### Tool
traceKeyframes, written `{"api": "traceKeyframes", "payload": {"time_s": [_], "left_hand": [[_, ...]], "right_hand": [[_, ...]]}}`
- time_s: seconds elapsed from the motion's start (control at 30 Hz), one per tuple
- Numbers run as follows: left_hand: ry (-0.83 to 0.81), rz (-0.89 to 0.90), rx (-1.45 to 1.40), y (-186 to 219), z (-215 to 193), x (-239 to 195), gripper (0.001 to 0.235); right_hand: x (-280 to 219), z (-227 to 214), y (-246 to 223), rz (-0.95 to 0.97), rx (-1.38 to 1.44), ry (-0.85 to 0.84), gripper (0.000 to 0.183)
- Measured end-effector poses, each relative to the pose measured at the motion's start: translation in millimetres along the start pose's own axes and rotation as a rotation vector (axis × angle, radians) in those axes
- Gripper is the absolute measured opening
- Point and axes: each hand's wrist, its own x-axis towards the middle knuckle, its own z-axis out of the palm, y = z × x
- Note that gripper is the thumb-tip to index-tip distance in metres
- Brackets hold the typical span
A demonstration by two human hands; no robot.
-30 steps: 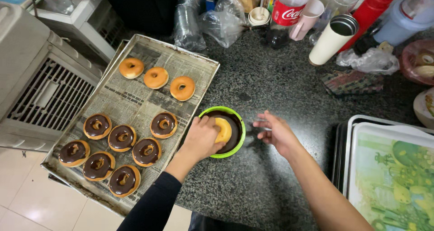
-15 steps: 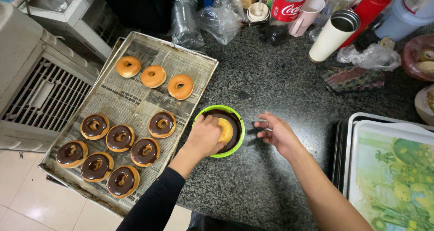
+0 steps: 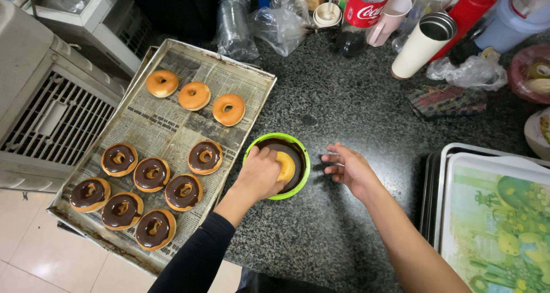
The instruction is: The person dips plain donuts into a bowl of chocolate glaze and places them on a tray. After glazing, the person sprinkles colorful toppings onto the wet glaze of each donut.
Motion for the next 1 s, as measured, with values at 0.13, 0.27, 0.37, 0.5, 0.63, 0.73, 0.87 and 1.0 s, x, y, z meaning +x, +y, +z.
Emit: {"api": "traceKeyframes", "payload": {"time_s": [0.13,0.27,0.37,0.5,0.63,0.73,0.87,1.0], "left_hand": [[-0.021,-0.003,0.010,1,-4,0,0.037],[0.104,-0.007,-0.096,-1,-18,-6,0.037],[0.309,0.004,-0.176,-3,-28,-11,0.040],[0.229,-0.091,-0.229,0,-35,-14,0.040],[0.216,-0.108,-0.298,5,-34,-23,0.041],[0.484,-0.108,-0.345,7,-27,-27,0.041],[0.328,-0.168,-0.366,3,-9,-19,0.041],[0.359,-0.300,-0.716,-21,8,-12,0.043]], "right_hand": [[3,-2,3,-0.011,0.028,-0.020,0.039],[6,-5,4,-0.020,0.024,-0.025,0.038],[6,-7,2,-0.031,0.022,-0.020,0.038],[1,-4,-3,-0.064,0.042,-0.031,0.038],[-11,-2,-8,-0.114,0.033,-0.035,0.035],[-18,-1,-9,-0.123,0.051,-0.039,0.039],[-23,3,-10,-0.144,0.047,-0.007,0.038],[-27,12,-16,-0.207,0.045,0.030,0.035]]}}
